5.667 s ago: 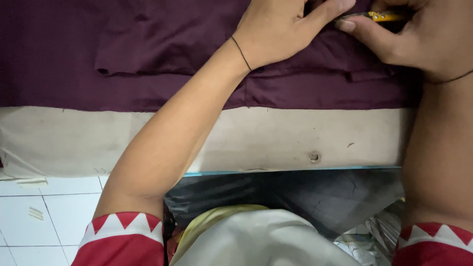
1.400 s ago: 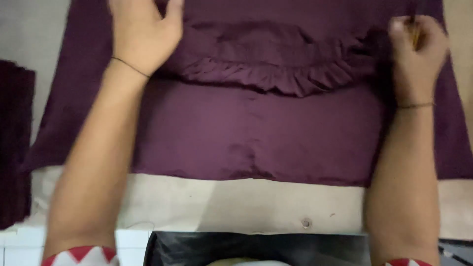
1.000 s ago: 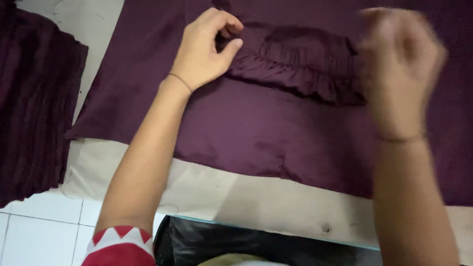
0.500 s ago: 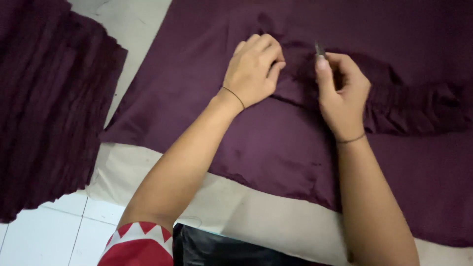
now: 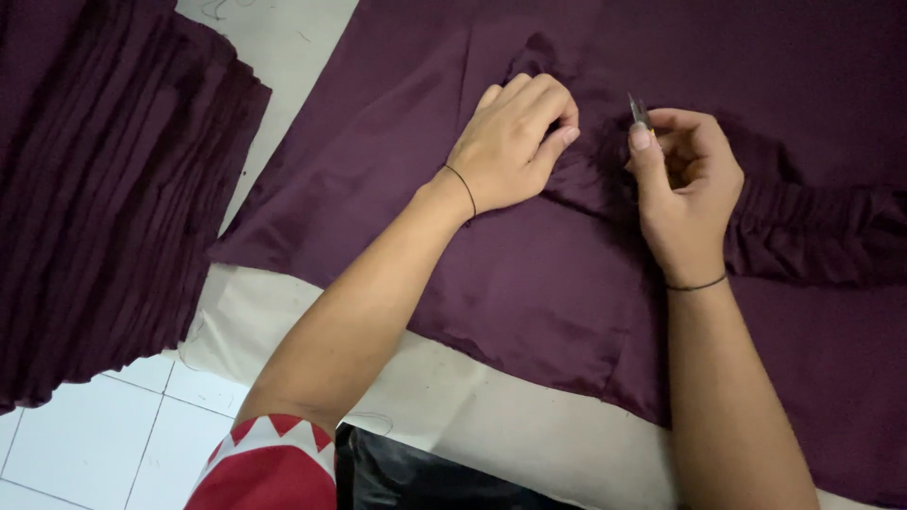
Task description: Trimming loose threads from purple fabric pieces using a hand-held thread cutter on a workbench.
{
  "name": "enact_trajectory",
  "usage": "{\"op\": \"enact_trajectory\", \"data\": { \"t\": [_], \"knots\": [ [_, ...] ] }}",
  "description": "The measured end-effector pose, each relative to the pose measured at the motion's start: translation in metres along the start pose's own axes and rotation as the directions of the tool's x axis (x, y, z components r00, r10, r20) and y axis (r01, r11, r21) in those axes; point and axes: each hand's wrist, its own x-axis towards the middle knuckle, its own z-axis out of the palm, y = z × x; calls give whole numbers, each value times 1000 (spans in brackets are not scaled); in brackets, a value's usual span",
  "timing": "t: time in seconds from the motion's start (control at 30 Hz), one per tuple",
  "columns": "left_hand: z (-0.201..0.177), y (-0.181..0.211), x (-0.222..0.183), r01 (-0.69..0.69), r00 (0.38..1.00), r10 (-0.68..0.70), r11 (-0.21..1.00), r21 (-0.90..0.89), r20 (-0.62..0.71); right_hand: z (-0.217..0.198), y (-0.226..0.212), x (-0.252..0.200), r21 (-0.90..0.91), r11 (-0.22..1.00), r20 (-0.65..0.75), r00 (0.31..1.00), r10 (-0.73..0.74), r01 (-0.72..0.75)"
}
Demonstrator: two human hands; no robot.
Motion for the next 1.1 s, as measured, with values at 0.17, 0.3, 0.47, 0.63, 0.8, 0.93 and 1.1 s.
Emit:
{"op": "enact_trajectory", "data": {
  "t": [0.17,0.3,0.47,0.63,0.8,0.93,1.1],
  "knots": [
    [-6,11,1,-24,997,24,1000,9,-67,0,0,-1,5,1000,4,1000,-2,2],
    [-12,25,3,-164,972,176,983,86,-154,0,3,-1,42,999,-9,999,-32,32],
    [1,11,0,-134,982,135,991,21,-130,-3,-7,0,116,993,21,1000,2,-4],
    [4,2,0,-24,997,15,993,-118,-81,-11,-17,1,52,998,41,998,-40,37],
    [5,-4,4,-26,994,2,977,-213,-112,-8,-15,-2,-77,996,118,993,-27,36],
    [1,-1,3,9,994,-35,972,-236,-106,-5,-13,-3,-141,985,130,988,-78,96],
    [0,0,4,32,992,-59,971,-236,-107,-4,-13,-2,-200,971,158,982,-99,131]
  ]
}}
